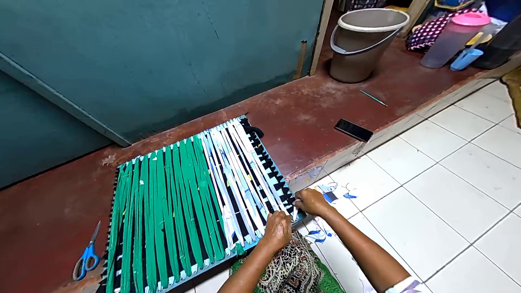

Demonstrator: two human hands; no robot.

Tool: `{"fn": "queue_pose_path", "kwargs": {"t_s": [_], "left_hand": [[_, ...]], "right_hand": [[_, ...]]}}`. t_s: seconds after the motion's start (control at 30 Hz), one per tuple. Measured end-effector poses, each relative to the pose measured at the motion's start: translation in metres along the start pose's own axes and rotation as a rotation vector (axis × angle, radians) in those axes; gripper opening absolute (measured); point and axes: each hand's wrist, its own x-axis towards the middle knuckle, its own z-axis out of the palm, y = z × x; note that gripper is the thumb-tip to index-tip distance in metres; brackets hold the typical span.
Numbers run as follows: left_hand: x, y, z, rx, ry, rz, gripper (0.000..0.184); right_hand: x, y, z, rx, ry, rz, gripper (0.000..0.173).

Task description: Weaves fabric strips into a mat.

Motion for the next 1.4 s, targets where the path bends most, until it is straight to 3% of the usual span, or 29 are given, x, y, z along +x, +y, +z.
{"fn": "queue_pose_path", "kwargs": {"t_s": [0.2,0.3,0.4,0.47,0.6,0.73,0.83,0.93,1.0,1.07,1.13,1.17,1.27,1.33,1.4], "left_hand": [[0.007,0.005,-0.012,-0.152,-0.054,-0.099,0.04],[0.016,0.006,-0.014,-0.388,0.044,-0.111,0.035],[0.025,-0.004,-0.007,-0.707,0.211,0.002,0.023],[0.027,-0.01,-0.012,-0.78,0.231,-0.004,0.024],[0.02,-0.023,-0.024,-0.627,0.227,-0.07,0.029],[0.011,-0.029,-0.031,-0.565,0.212,-0.031,0.028],[0.009,-0.03,-0.036,-0.521,0.152,0.006,0.029],[0.004,-0.033,-0.039,-0.501,0.129,0.075,0.029],[-0.008,-0.042,-0.04,-0.514,0.327,0.171,0.023],[-0.033,-0.064,-0.055,-0.482,0.722,0.178,0.015],[-0.073,-0.109,-0.093,-0.371,1.033,-0.056,0.016],[-0.102,-0.14,-0.116,-0.307,1.077,-0.265,0.019],[-0.199,-0.268,-0.148,-0.039,1.123,-0.79,0.029],[-0.257,-0.344,-0.143,-0.023,1.116,-1.033,0.033],[-0.298,-0.396,-0.131,-0.066,1.083,-1.199,0.036]], "right_hand": [[0.017,-0.011,-0.031,0.037,-0.107,-0.176,0.027],[0.017,-0.026,-0.051,0.107,-0.127,-0.296,0.019],[0.014,-0.042,-0.071,0.154,-0.15,-0.364,0.016],[0.013,-0.047,-0.083,0.122,-0.167,-0.37,0.018],[0.014,-0.036,-0.109,-0.045,-0.174,-0.332,0.022],[0.028,-0.014,-0.145,-0.182,-0.137,-0.286,0.021],[0.026,-0.015,-0.182,-0.076,-0.091,-0.228,0.004],[0.029,-0.017,-0.216,0.083,-0.029,-0.277,0.013],[0.046,-0.022,-0.236,0.113,0.006,-0.311,0.017],[0.055,-0.051,-0.253,0.1,0.007,-0.275,0.017],[0.065,-0.078,-0.262,0.081,0.009,-0.273,0.016],[0.067,-0.097,-0.264,0.076,0.01,-0.258,0.017],[0.107,-0.123,-0.264,0.041,0.008,-0.325,0.011],[0.12,-0.153,-0.265,-0.035,-0.044,-0.284,0.009],[0.136,-0.185,-0.266,-0.126,-0.108,-0.225,0.009]]}}
